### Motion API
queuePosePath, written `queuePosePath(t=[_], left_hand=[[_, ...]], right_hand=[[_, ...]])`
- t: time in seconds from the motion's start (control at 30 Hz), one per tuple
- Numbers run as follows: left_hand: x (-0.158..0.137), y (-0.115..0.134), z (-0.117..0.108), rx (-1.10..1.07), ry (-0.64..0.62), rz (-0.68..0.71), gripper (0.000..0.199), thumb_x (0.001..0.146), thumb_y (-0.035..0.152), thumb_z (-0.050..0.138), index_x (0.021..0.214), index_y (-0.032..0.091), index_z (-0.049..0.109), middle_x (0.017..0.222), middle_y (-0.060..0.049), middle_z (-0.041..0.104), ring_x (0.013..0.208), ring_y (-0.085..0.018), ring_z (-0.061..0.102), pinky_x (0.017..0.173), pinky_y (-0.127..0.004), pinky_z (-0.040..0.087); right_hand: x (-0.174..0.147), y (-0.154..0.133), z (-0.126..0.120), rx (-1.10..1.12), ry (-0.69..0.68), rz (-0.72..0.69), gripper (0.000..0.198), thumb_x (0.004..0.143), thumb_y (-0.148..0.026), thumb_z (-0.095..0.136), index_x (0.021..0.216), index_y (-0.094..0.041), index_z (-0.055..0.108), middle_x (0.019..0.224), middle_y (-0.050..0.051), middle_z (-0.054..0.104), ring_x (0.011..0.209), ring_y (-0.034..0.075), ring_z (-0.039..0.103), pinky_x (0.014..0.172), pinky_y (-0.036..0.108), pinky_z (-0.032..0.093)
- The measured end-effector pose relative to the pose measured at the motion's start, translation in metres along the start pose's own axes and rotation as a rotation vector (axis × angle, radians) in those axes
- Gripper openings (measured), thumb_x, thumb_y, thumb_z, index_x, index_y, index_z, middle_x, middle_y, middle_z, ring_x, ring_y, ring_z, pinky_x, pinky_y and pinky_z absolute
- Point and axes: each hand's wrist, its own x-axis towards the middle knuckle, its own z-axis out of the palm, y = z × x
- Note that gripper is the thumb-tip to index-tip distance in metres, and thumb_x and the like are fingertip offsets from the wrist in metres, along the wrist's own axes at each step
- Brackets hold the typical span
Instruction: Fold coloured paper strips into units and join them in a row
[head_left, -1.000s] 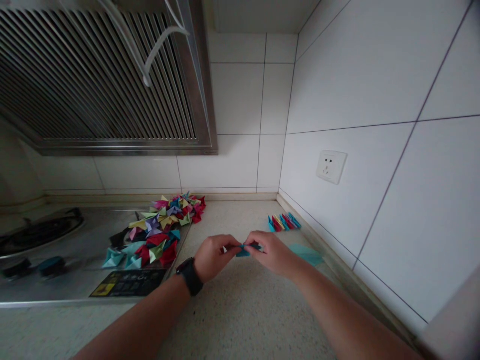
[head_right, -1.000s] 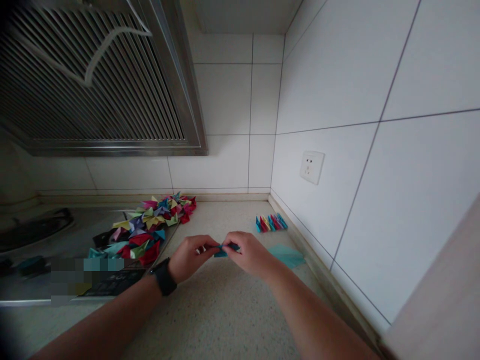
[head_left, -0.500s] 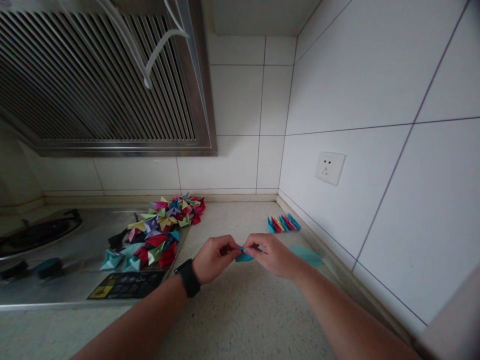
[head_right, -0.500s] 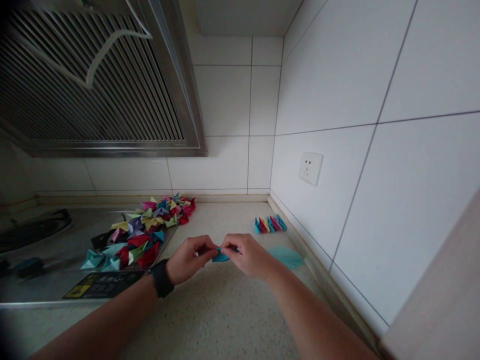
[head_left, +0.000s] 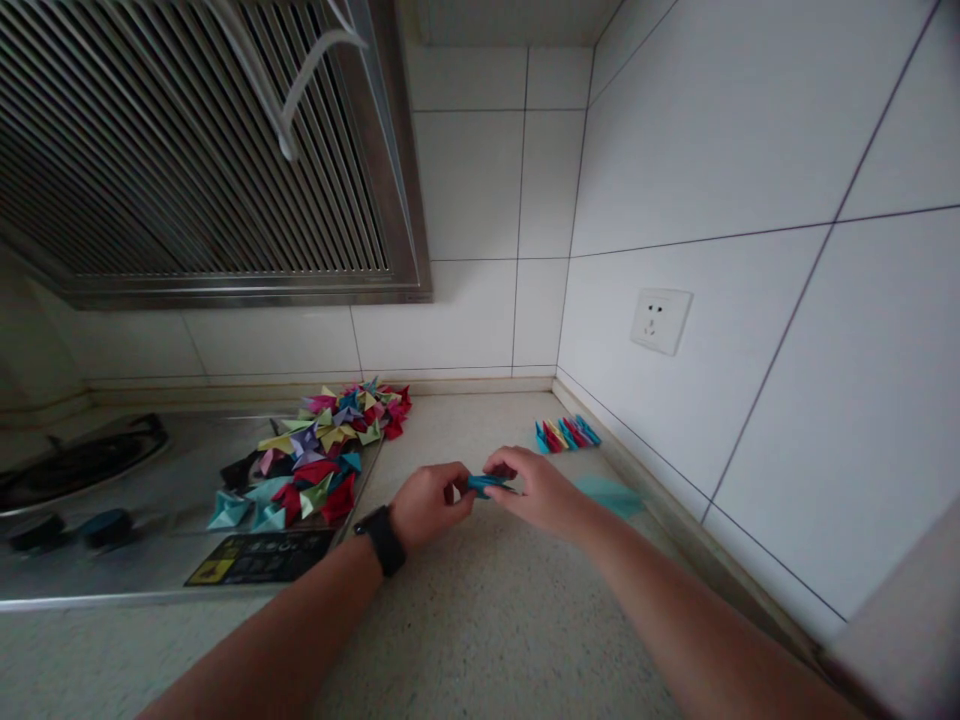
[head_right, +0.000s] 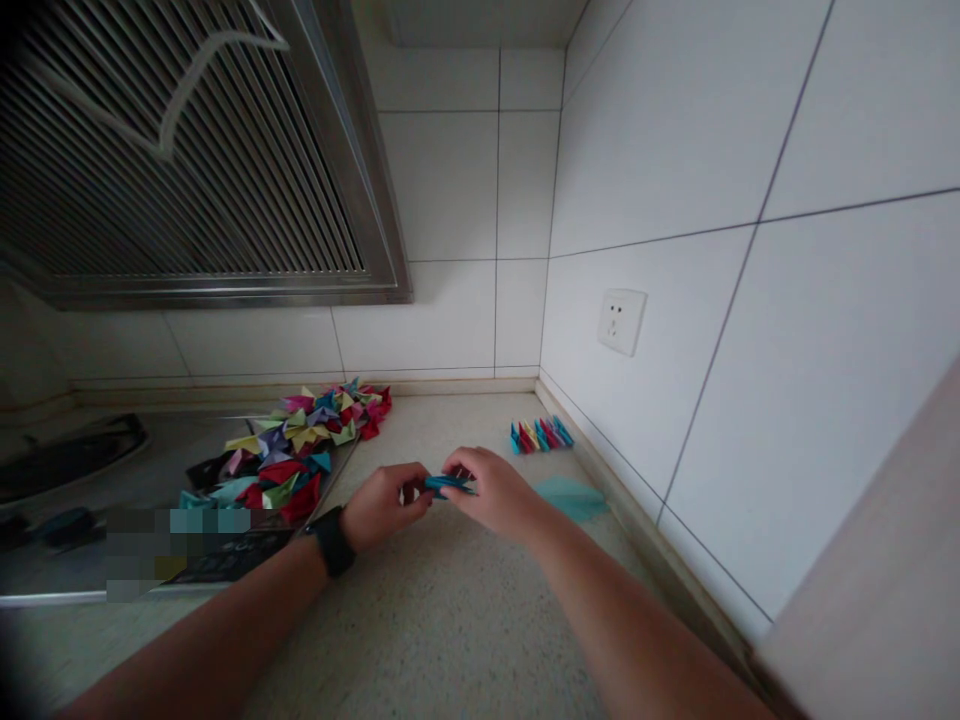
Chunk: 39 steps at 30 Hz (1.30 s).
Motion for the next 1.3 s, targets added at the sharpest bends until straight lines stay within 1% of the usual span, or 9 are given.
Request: queuePosePath(t=[0.1,0.23,0.4,0.57,0.73,0.87,0.93,1.1,1.3], left_hand=[[0.000,0.002,0.000,0.079,0.017,0.040,0.005,0.077,0.022,0.058,0.076,0.018,0.060,0.066,0.002,0.060,0.055,-0.009,0.050,0.056,-0.021,0.036],[0.000,0.004,-0.001,0.099,0.037,0.067,0.005,0.077,0.020,0.057,0.078,0.019,0.061,0.069,0.001,0.061,0.057,-0.010,0.050,0.057,-0.021,0.037],[-0.001,0.008,-0.004,0.086,0.080,0.095,0.010,0.080,0.022,0.056,0.088,0.020,0.063,0.066,0.001,0.057,0.059,-0.011,0.049,0.057,-0.021,0.036],[-0.002,0.009,-0.006,0.140,0.125,0.150,0.010,0.080,0.021,0.056,0.086,0.020,0.064,0.069,0.000,0.057,0.062,-0.012,0.049,0.058,-0.023,0.036],[-0.002,0.010,-0.006,0.159,0.134,0.186,0.009,0.079,0.017,0.057,0.083,0.020,0.064,0.077,-0.002,0.059,0.071,-0.014,0.054,0.065,-0.024,0.040],[-0.003,0.015,-0.007,0.190,0.224,0.196,0.009,0.077,0.019,0.060,0.083,0.021,0.066,0.084,-0.005,0.055,0.081,-0.018,0.054,0.071,-0.027,0.043],[-0.003,0.017,-0.008,0.159,0.258,0.218,0.011,0.076,0.018,0.061,0.084,0.021,0.066,0.088,-0.006,0.056,0.086,-0.019,0.054,0.075,-0.029,0.045],[-0.002,0.021,-0.011,0.043,0.214,0.285,0.014,0.077,0.012,0.058,0.088,0.020,0.063,0.089,-0.006,0.062,0.088,-0.019,0.056,0.081,-0.032,0.045],[-0.001,0.017,-0.009,0.016,0.208,0.300,0.011,0.080,0.012,0.059,0.087,0.019,0.063,0.081,-0.004,0.064,0.083,-0.017,0.056,0.078,-0.031,0.044]], right_hand=[[0.001,-0.005,-0.001,-0.042,-0.012,-0.071,0.017,0.078,-0.018,0.066,0.094,-0.020,0.062,0.087,0.003,0.062,0.085,0.017,0.055,0.077,0.029,0.042],[0.002,-0.005,-0.001,-0.062,-0.018,-0.111,0.011,0.080,-0.016,0.064,0.090,-0.020,0.063,0.084,0.003,0.061,0.085,0.017,0.054,0.078,0.030,0.041],[0.003,-0.003,-0.001,-0.073,0.020,-0.124,0.009,0.079,-0.014,0.064,0.085,-0.020,0.062,0.080,0.002,0.059,0.082,0.017,0.053,0.076,0.030,0.040],[0.002,-0.005,-0.001,-0.075,0.005,-0.116,0.011,0.078,-0.014,0.065,0.086,-0.021,0.062,0.079,0.002,0.060,0.081,0.017,0.053,0.075,0.030,0.040],[0.002,-0.009,-0.003,-0.082,0.017,-0.161,0.011,0.078,-0.012,0.063,0.085,-0.020,0.061,0.081,0.003,0.061,0.084,0.018,0.054,0.078,0.031,0.041],[0.002,-0.011,-0.003,-0.107,0.013,-0.167,0.012,0.078,-0.011,0.062,0.084,-0.020,0.059,0.080,0.003,0.061,0.083,0.018,0.053,0.077,0.032,0.041],[0.002,-0.011,-0.003,-0.105,0.034,-0.157,0.013,0.077,-0.011,0.062,0.084,-0.021,0.059,0.080,0.002,0.060,0.082,0.018,0.053,0.075,0.031,0.041],[0.002,-0.010,-0.002,-0.067,0.060,-0.163,0.014,0.075,-0.009,0.060,0.082,-0.021,0.057,0.078,0.002,0.058,0.079,0.017,0.053,0.074,0.030,0.041],[0.002,-0.009,-0.002,-0.057,0.055,-0.155,0.019,0.074,-0.007,0.061,0.085,-0.021,0.056,0.081,0.002,0.058,0.080,0.017,0.053,0.074,0.029,0.041]])
